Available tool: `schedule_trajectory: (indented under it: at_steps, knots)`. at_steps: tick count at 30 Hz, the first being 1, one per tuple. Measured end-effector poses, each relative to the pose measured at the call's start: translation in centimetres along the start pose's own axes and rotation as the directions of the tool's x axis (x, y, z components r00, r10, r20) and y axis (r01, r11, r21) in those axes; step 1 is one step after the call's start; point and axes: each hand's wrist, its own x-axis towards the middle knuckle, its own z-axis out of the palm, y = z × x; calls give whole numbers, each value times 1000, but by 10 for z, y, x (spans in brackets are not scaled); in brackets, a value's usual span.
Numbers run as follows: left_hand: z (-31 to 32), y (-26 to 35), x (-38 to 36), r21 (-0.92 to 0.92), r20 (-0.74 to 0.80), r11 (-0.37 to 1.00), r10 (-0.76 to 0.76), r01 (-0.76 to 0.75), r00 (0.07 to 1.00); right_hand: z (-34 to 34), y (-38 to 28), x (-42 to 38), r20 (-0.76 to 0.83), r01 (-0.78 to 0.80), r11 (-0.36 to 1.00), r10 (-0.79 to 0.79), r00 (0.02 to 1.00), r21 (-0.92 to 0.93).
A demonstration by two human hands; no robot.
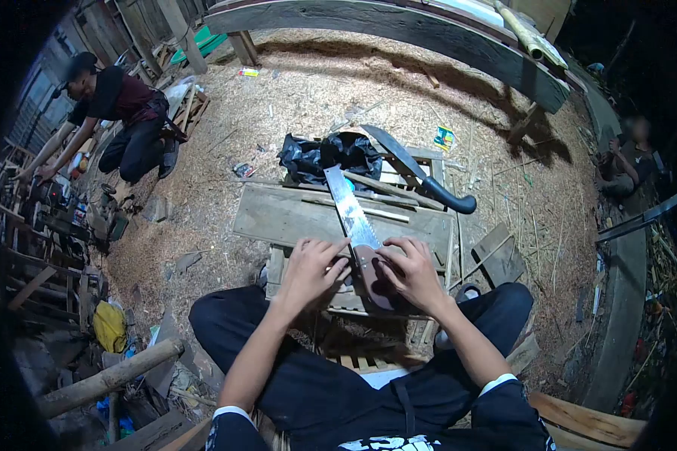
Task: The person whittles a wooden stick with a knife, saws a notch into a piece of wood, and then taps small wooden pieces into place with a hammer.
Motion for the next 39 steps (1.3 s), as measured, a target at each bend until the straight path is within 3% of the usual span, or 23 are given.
schedule_trajectory:
  at_steps: [3,7,9,11,13,17,18,20,21,23,25,26,27,30,32,35,37,39]
  knots:
    - [-17,-17,33,2,2,1000,12,-12,1000,3,7,26,-10,7,999,-6,1000,51]
    - [-21,-54,80,-20,-148,999,27,-30,989,13,13,83,19,64,997,-65,998,49]
    - [-14,-72,99,111,-270,994,15,16,963,15,17,120,79,116,993,-114,990,-27]
    - [-20,-78,114,67,-233,998,-2,18,972,26,28,160,82,191,980,-187,979,-51]
    - [-22,-88,129,118,-259,993,15,17,966,38,37,198,110,196,976,-186,976,-90]
    - [-14,-120,140,194,-158,977,-58,88,986,75,64,241,120,251,943,-230,966,-220]
    - [-12,-122,142,200,-125,976,-64,88,990,78,70,244,128,251,944,-228,965,-216]
    - [-10,-125,147,168,-73,982,-70,81,995,76,82,239,291,167,968,-107,951,-189]
    - [-8,-128,148,156,-10,984,-89,90,996,74,87,233,230,166,963,-116,966,-214]
    - [-5,-132,151,157,-49,985,-63,70,997,60,91,222,258,113,962,-47,965,-249]
    - [-7,-132,154,163,75,981,-115,101,991,53,96,211,246,90,961,-23,969,-263]
    - [-3,-133,154,118,-13,989,-90,91,996,51,96,207,260,38,962,35,965,-269]
    - [-2,-132,152,115,-6,990,-86,86,996,49,97,203,273,-15,962,93,958,-274]
    - [-2,-130,148,65,12,992,-105,104,994,42,95,201,286,-26,959,110,952,-282]
    - [-2,-129,142,125,16,987,-105,102,994,40,90,201,310,-61,967,139,941,-248]
    - [-7,-131,139,150,-8,986,-75,76,997,47,78,204,231,59,941,21,973,-333]
    - [-8,-133,139,131,-2,989,-69,69,998,40,59,205,138,-2,967,39,990,-256]
    - [-9,-132,138,105,14,994,-43,41,999,37,46,187,167,-44,970,85,982,-238]
